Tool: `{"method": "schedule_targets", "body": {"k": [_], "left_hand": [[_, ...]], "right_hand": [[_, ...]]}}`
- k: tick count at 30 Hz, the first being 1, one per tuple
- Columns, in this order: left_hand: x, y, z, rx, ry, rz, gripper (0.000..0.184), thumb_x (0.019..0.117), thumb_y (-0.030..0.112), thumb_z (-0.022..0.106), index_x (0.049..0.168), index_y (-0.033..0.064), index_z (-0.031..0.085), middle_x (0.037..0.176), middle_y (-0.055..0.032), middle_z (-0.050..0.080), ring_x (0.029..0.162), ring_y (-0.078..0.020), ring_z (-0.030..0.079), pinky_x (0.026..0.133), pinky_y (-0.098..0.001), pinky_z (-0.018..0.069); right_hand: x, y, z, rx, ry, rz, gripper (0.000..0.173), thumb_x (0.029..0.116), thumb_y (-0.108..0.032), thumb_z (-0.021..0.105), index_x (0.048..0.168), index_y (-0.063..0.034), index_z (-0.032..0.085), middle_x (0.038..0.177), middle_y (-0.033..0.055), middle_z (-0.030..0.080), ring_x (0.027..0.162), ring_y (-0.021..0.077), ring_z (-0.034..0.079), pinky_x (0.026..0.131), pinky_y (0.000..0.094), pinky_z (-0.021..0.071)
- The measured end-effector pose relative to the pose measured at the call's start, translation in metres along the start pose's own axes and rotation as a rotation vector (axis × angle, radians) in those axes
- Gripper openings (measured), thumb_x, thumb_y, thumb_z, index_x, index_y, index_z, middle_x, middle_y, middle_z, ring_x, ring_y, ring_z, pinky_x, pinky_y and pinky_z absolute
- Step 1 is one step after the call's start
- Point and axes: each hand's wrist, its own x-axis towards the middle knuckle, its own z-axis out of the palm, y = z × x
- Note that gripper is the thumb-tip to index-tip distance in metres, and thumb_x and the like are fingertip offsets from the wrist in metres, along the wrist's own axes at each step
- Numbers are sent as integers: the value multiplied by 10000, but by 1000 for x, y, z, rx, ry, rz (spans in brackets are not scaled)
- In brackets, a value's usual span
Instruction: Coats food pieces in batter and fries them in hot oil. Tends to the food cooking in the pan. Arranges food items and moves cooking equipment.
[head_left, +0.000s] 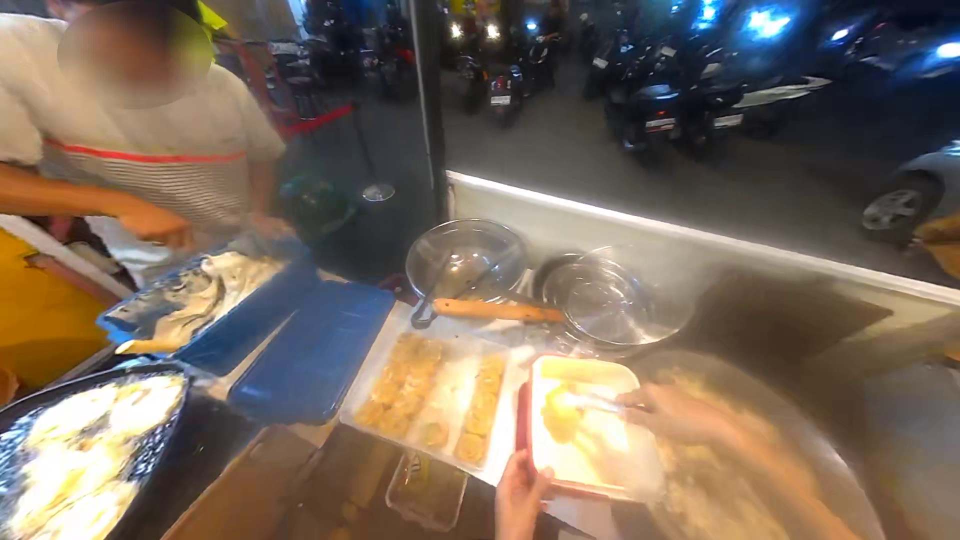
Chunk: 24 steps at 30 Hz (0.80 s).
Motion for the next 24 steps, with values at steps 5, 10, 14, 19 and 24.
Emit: {"method": "schedule_targets", "body": {"k": [5, 10, 14, 19, 24], "left_hand": [[0, 1, -1, 22, -11, -7, 526, 966, 126, 706, 1421, -22, 487, 1063, -219, 711, 880, -281, 737, 776, -441, 625], [-2, 0, 0, 20, 15, -30, 534, 980, 123, 690, 1447, -13, 470, 1085, -226, 703, 880, -275, 733, 763, -427, 620], [-3, -1, 1, 21, 26, -33, 534, 984, 124, 684, 1450, -17, 464, 1074, -219, 706, 868, -264, 733, 758, -414, 620], [-4, -2, 4, 14, 38, -17, 532, 991, 116, 669, 1462, -15, 459, 1055, -207, 713, 855, -252, 736, 756, -404, 622], [-6, -3, 8, 15, 73, -31, 548, 1004, 115, 650, 1484, -16, 420, 1062, -206, 701, 834, -243, 732, 742, -393, 622]], "right_hand": [[52, 3, 15, -96, -146, 121, 461, 1072, -392, 523, 1285, -10, 669, 1084, 258, 681, 921, 363, 652, 869, 579, 497], [71, -11, 21, -178, -139, 151, 455, 1034, -388, 573, 1191, 25, 685, 1091, 265, 688, 977, 397, 676, 879, 613, 508], [65, -27, 25, -278, -90, 168, 396, 1003, -338, 591, 1132, 22, 696, 1169, 285, 676, 1126, 462, 646, 889, 700, 486], [10, -39, 37, -296, 137, 128, 360, 1014, -317, 576, 1210, -32, 674, 1145, 260, 690, 1119, 467, 648, 909, 677, 493], [-50, -7, 75, -286, 552, 70, 485, 1077, -387, 449, 1537, -242, 503, 1080, 231, 700, 904, 433, 705, 767, 597, 552]]}}
